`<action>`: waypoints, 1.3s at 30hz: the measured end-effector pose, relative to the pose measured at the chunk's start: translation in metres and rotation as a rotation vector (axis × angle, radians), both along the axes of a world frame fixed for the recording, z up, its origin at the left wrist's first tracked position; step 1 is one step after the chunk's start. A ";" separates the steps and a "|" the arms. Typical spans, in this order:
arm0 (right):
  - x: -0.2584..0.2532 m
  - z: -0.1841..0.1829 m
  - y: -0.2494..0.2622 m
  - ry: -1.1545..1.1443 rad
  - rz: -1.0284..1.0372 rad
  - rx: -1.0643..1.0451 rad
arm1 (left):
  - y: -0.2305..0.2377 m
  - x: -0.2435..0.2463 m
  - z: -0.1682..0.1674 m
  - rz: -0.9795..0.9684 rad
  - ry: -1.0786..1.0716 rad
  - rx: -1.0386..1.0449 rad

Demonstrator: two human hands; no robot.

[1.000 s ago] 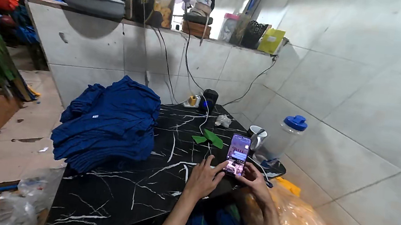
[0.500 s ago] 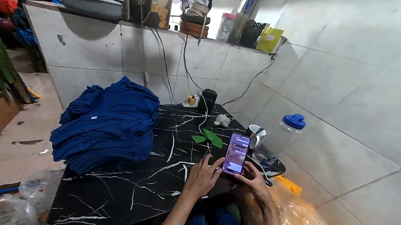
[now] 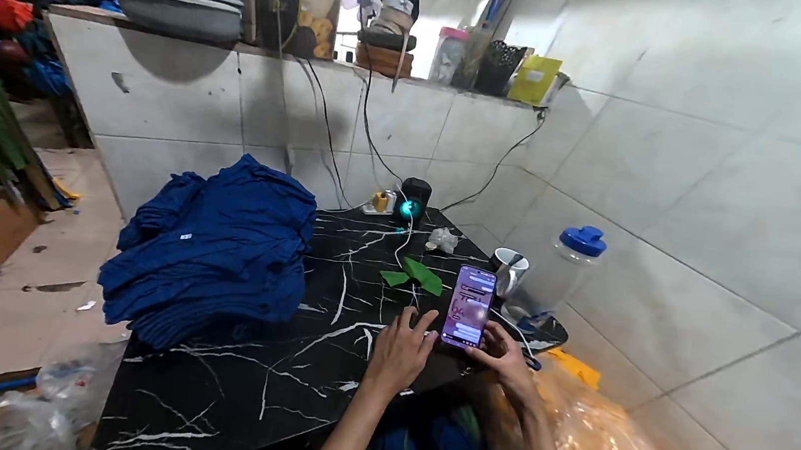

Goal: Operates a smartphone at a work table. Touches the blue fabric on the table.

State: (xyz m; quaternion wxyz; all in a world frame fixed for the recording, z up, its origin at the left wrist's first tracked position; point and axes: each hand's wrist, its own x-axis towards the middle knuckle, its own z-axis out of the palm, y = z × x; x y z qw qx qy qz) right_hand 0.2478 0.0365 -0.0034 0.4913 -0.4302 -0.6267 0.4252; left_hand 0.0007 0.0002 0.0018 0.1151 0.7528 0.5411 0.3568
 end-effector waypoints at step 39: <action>-0.037 0.007 0.001 0.042 -0.382 0.040 | -0.008 -0.229 0.142 0.378 0.028 0.103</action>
